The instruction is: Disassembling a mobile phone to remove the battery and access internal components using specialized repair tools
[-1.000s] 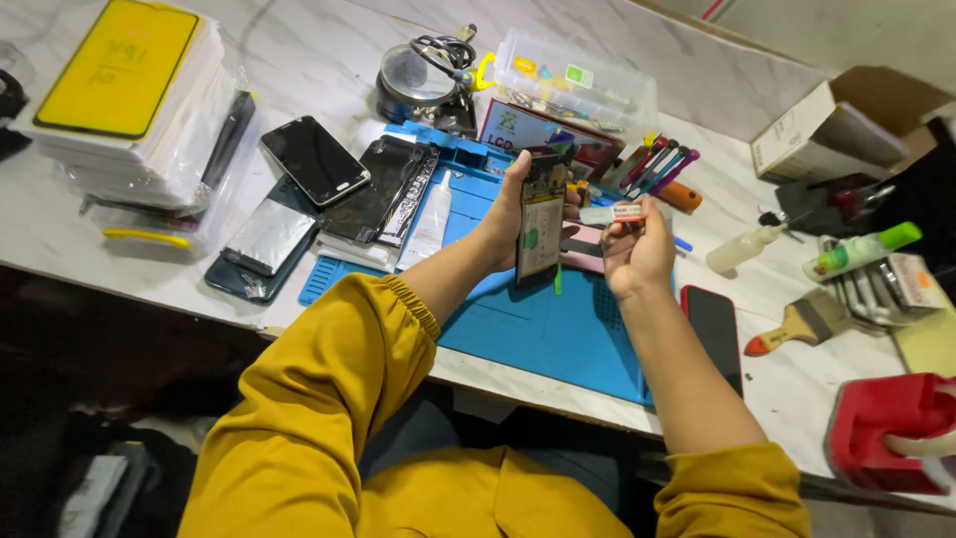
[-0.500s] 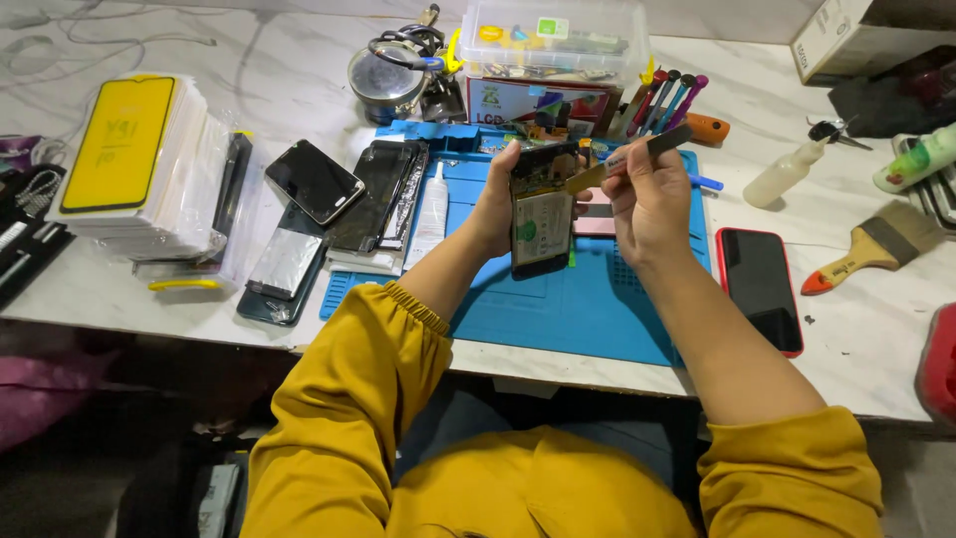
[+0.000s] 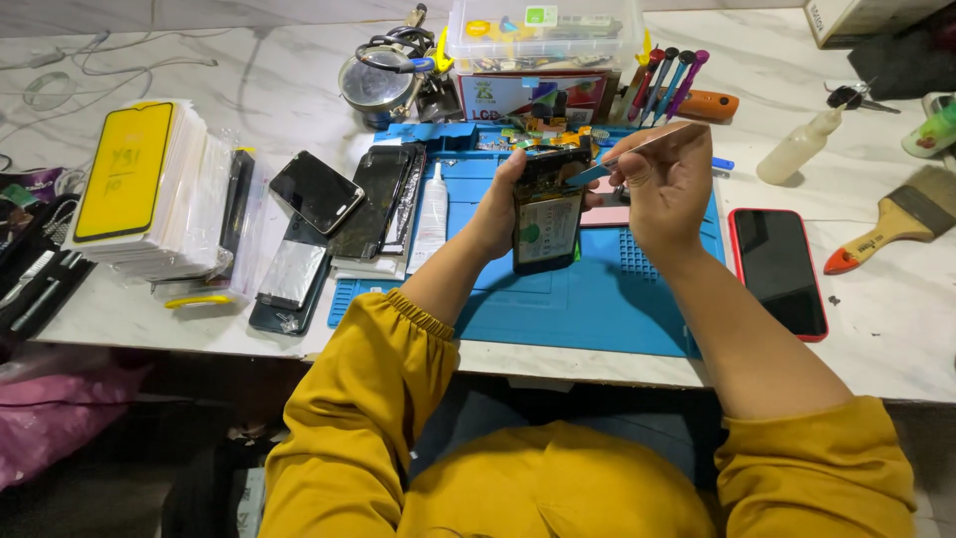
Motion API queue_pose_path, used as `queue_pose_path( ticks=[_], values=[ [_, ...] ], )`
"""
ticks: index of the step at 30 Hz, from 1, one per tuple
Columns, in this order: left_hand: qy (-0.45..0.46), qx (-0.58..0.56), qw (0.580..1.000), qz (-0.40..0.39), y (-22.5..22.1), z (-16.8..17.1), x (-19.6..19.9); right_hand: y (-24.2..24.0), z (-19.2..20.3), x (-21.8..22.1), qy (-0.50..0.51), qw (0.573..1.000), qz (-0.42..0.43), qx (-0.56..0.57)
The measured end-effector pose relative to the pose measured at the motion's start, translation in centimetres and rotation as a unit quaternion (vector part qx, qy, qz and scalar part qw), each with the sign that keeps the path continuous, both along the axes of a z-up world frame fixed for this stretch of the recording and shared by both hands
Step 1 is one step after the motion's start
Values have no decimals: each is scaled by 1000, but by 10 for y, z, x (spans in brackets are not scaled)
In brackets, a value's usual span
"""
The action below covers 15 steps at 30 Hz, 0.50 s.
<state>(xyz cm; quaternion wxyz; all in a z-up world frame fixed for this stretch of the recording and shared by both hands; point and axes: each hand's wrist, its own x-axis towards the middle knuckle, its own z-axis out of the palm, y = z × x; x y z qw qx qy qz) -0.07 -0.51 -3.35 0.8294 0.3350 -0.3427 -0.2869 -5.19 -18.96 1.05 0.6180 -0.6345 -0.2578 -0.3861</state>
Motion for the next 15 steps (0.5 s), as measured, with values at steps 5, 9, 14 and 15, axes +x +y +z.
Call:
queue_pose_path(
  ticks=[5, 9, 14, 15],
  values=[
    [-35, 20, 999, 20, 2, 11, -6, 3, 3, -4, -26, 998, 6, -49],
    [-64, 20, 997, 28, -1, 3, -3, 1, 5, -2, -21, 998, 33, -47],
    [-75, 21, 996, 37, 0, 8, -6, -5, 2, 3, 2, 997, 71, -31],
    [-75, 20, 996, 37, -1, 6, -4, -3, 4, 0, 3, 997, 71, -31]
  ],
)
